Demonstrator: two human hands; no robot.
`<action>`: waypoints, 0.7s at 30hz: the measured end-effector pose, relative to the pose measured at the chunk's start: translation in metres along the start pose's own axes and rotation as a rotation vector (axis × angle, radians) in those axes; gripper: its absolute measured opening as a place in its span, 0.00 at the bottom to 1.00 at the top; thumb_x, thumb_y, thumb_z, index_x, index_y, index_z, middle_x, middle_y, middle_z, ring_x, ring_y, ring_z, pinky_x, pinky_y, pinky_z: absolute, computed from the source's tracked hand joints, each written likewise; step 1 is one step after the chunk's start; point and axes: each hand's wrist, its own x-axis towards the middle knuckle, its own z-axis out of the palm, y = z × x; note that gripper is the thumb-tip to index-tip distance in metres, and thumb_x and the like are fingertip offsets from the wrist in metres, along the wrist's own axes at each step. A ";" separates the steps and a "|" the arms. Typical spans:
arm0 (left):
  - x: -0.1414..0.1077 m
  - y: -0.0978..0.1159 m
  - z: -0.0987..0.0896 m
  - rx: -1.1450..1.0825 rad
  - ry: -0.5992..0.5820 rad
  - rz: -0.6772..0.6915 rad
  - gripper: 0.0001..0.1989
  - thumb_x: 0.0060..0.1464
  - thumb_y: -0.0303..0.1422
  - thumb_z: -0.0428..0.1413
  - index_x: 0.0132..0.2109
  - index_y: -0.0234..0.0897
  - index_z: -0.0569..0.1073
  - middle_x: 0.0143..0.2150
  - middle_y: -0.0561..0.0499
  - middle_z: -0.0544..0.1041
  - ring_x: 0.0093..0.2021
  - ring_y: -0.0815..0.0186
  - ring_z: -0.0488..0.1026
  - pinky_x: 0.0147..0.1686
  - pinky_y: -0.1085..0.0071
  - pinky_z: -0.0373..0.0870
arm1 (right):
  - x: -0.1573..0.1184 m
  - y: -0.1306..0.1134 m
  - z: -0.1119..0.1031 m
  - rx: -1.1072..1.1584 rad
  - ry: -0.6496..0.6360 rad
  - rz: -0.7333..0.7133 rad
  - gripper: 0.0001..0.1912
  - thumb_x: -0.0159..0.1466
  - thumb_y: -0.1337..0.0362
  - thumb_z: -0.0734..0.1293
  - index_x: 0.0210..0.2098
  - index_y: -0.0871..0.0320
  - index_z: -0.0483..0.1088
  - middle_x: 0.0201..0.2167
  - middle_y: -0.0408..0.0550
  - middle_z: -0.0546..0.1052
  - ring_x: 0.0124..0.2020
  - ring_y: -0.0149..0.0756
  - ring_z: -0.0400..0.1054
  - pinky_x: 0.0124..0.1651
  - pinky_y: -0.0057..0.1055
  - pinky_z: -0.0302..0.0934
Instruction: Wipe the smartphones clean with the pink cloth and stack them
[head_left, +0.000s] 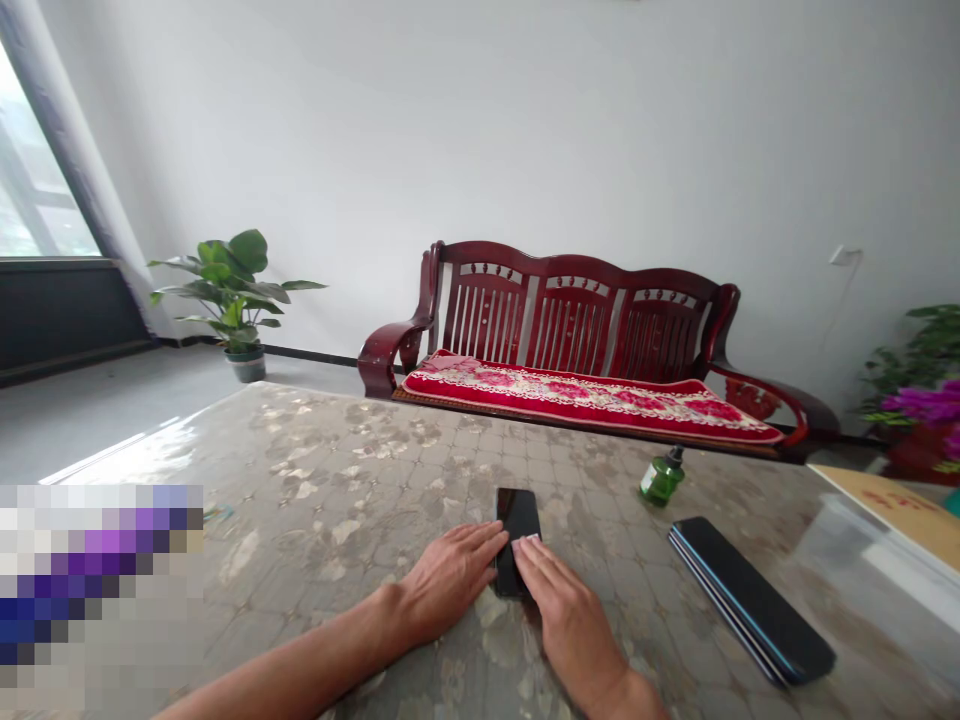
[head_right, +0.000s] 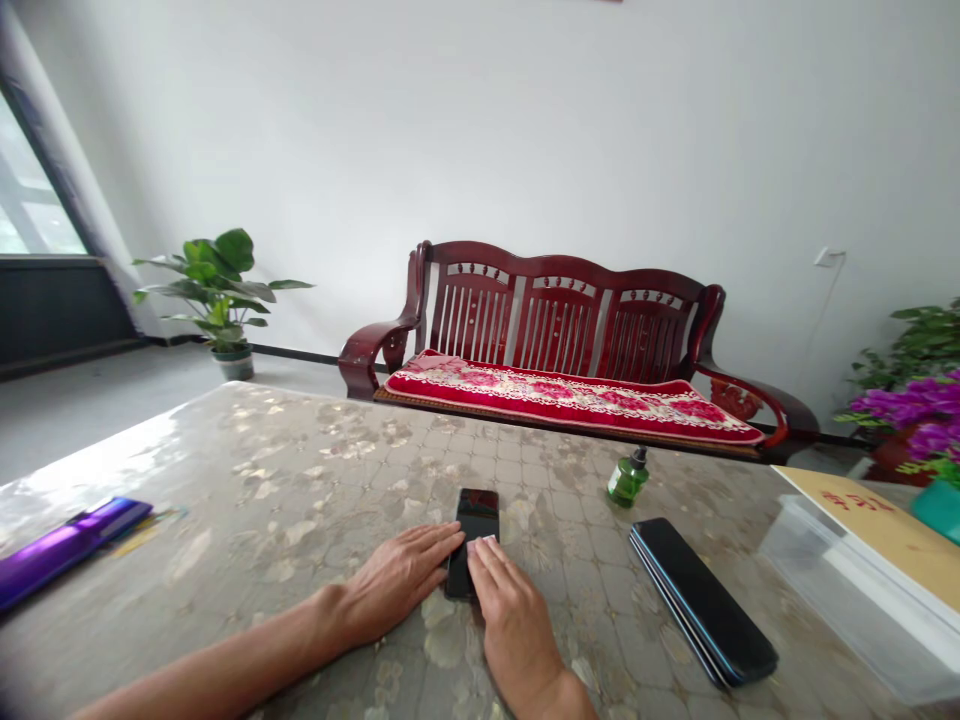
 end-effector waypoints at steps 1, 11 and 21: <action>0.001 -0.001 -0.001 0.005 -0.014 0.014 0.23 0.59 0.24 0.49 0.62 0.35 0.64 0.64 0.41 0.67 0.62 0.58 0.66 0.61 0.61 0.62 | 0.000 0.000 0.000 0.000 0.003 0.002 0.35 0.58 0.82 0.55 0.63 0.57 0.62 0.60 0.50 0.69 0.62 0.36 0.62 0.61 0.34 0.62; 0.065 -0.032 -0.015 0.193 -0.128 0.285 0.43 0.43 0.17 0.59 0.65 0.45 0.58 0.69 0.42 0.58 0.67 0.50 0.57 0.62 0.56 0.58 | 0.003 -0.005 -0.002 0.013 -0.021 0.040 0.35 0.56 0.83 0.55 0.61 0.60 0.65 0.60 0.50 0.70 0.61 0.36 0.62 0.63 0.34 0.60; 0.098 -0.027 -0.022 0.219 -0.280 0.259 0.39 0.39 0.27 0.64 0.60 0.48 0.64 0.67 0.44 0.60 0.58 0.49 0.68 0.53 0.58 0.67 | 0.004 -0.002 -0.003 0.052 -0.029 0.051 0.34 0.56 0.83 0.55 0.60 0.59 0.65 0.59 0.50 0.70 0.60 0.37 0.63 0.62 0.36 0.61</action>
